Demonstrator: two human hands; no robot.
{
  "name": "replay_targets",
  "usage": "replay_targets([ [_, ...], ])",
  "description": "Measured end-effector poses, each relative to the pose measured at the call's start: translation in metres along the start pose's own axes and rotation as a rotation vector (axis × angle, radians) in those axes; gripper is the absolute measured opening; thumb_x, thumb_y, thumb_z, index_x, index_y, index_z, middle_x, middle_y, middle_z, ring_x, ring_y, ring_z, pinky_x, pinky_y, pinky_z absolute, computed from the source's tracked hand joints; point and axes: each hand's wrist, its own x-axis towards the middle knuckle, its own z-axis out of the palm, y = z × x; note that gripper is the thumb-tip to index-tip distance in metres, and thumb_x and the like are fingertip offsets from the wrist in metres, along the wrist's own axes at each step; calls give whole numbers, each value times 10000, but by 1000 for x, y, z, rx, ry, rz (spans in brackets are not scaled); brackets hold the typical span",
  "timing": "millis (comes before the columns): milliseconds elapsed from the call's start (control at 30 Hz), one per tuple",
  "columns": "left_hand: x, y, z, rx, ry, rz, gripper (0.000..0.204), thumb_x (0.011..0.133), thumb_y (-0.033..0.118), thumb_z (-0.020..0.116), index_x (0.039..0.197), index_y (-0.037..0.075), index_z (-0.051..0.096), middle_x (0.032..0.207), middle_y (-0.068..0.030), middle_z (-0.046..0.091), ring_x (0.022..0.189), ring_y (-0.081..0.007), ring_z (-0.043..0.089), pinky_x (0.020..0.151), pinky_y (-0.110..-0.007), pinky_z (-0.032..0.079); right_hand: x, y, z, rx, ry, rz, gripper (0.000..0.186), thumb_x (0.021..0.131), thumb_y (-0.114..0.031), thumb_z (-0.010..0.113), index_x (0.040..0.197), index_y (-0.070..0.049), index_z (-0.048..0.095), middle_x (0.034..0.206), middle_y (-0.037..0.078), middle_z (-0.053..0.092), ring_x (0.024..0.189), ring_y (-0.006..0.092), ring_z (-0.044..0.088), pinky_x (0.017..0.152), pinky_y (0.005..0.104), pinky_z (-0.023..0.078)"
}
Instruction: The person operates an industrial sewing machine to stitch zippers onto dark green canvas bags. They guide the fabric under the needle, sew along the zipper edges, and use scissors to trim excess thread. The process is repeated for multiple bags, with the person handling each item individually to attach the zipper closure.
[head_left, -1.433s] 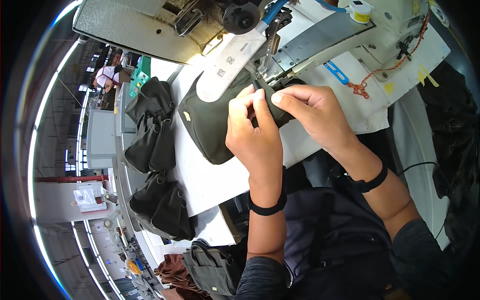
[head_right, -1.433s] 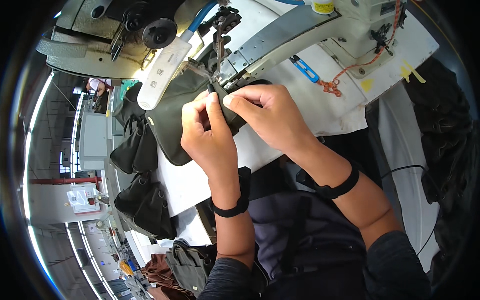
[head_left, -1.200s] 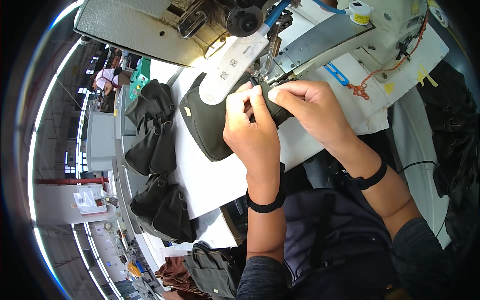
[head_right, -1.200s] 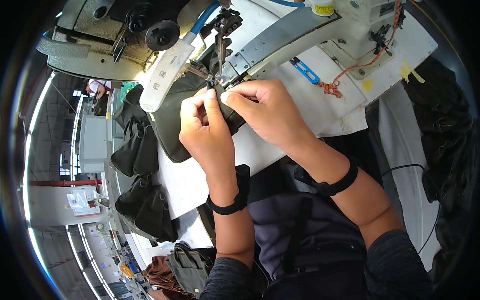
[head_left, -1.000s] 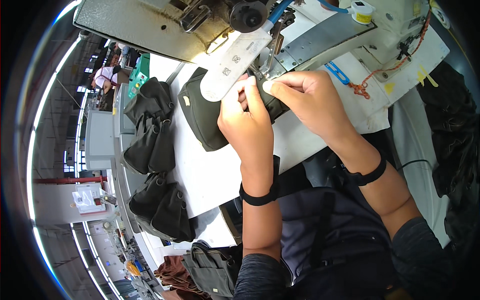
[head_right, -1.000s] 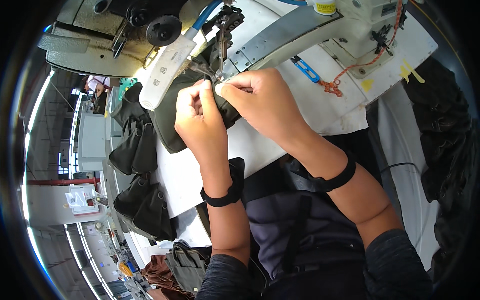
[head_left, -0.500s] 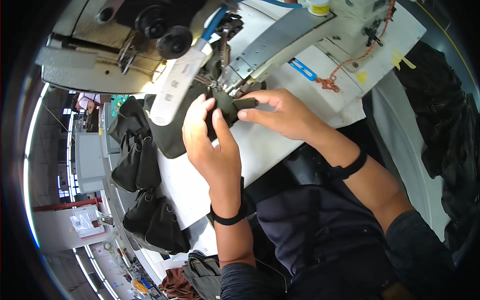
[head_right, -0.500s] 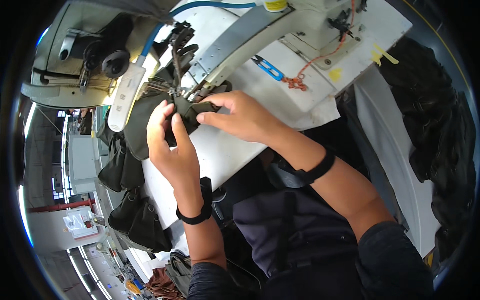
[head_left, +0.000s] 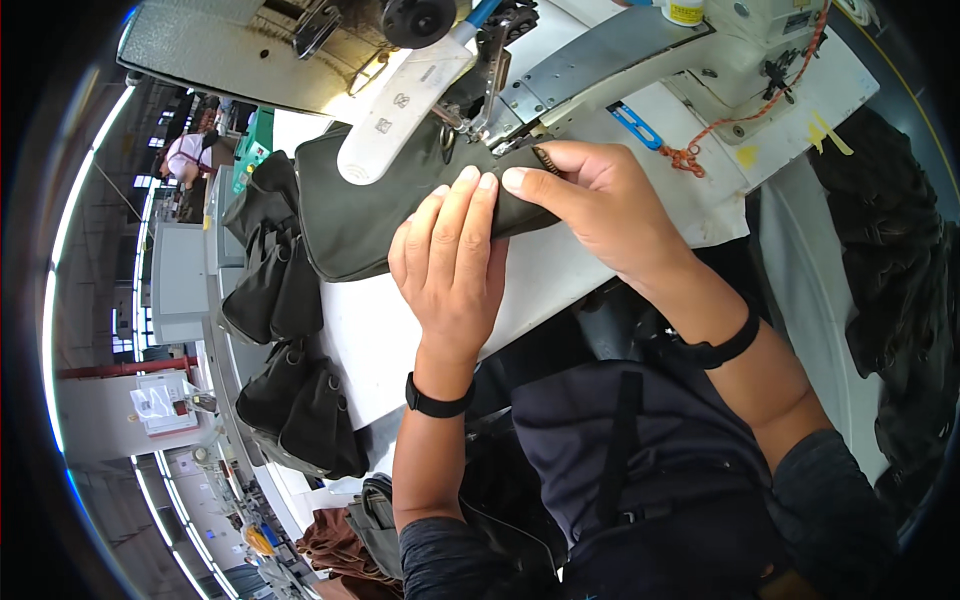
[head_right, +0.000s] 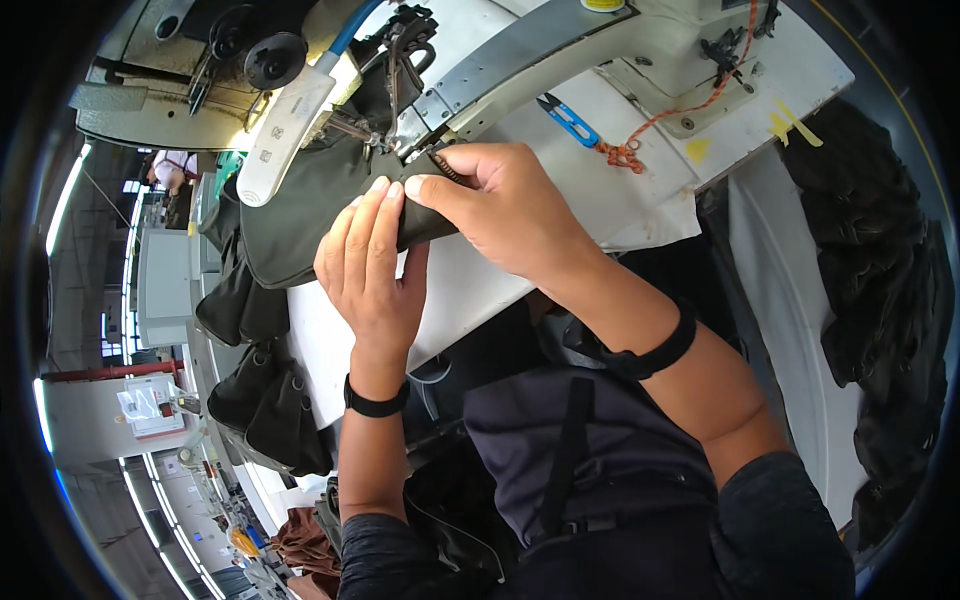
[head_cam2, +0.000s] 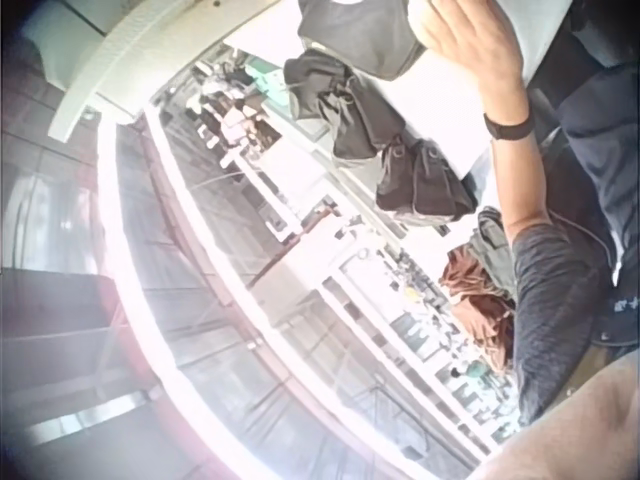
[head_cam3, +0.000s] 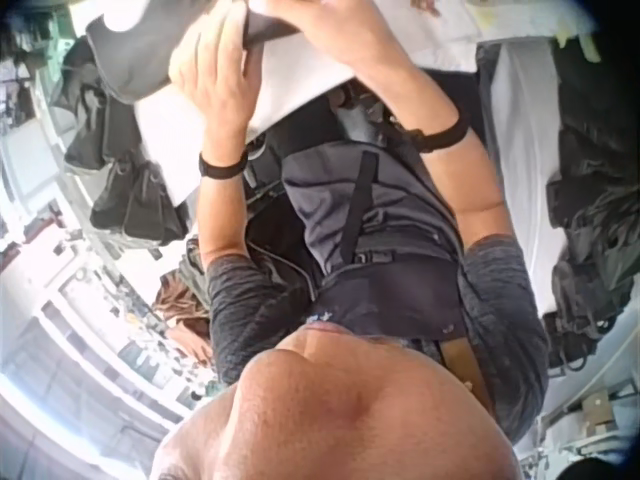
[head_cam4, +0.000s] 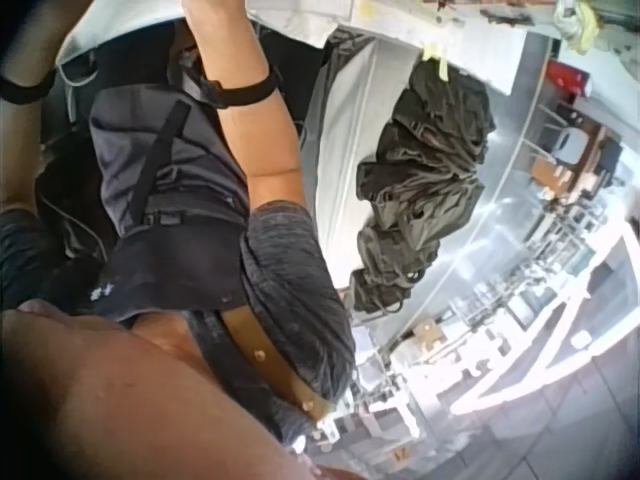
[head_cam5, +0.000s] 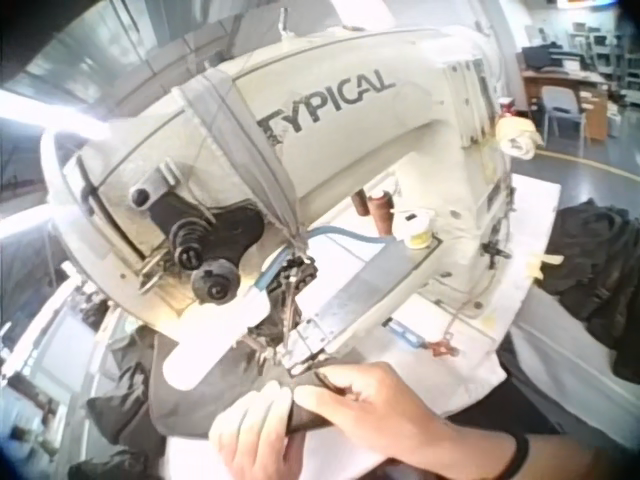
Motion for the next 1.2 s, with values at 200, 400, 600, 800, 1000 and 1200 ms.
replay_targets([
  [200, 11, -7, -10, -68, -30, 9, 558, 808, 150, 871, 1343, 134, 713, 1339, -21, 730, 1211, -231, 661, 1048, -387, 453, 4, -21, -5, -27, -19, 201, 219, 1030, -147, 684, 1136, 26, 766, 1015, -16, 737, 927, 36, 619, 845, 240, 499],
  [400, 20, -16, -6, -60, -25, 25, 495, 829, 170, 836, 1307, 107, 725, 1302, -35, 729, 1161, -227, 660, 987, -389, 475, 15, -24, -5, -16, -33, 165, 193, 1025, -160, 685, 1032, 18, 761, 948, -38, 712, 877, 19, 583, 806, 236, 477],
  [600, 24, -16, -6, -82, -40, -11, 560, 787, 152, 859, 1325, 106, 709, 1305, -41, 724, 1147, -235, 664, 1005, -397, 462, 22, -19, -3, -130, 55, 110, 227, 1018, -176, 697, 898, 6, 759, 826, -63, 664, 781, 10, 544, 708, 228, 446],
  [800, 29, -19, -9, -141, -95, -60, 621, 736, 92, 875, 1334, 120, 707, 1326, -42, 723, 1192, -245, 659, 1042, -401, 443, 28, -12, -1, -294, 151, -101, 399, 984, -237, 698, 700, 38, 648, 582, -65, 490, 570, 23, 397, 486, 286, 320],
  [1000, 24, -20, -5, -113, -38, -29, 626, 685, 33, 851, 1290, 152, 744, 1299, -25, 724, 1191, -264, 664, 1044, -411, 451, 28, -20, 0, -484, 124, -120, 358, 984, -229, 689, 761, 50, 668, 569, -27, 496, 550, 41, 414, 495, 291, 339],
  [1200, 31, -37, -4, -108, -32, 116, 620, 676, -36, 765, 1264, 162, 765, 1296, -16, 725, 1181, -275, 667, 1033, -428, 468, 25, -54, -14, -568, 144, -172, 251, 1039, -147, 614, 1200, 24, 701, 612, -15, 542, 545, 46, 477, 506, 243, 385],
])
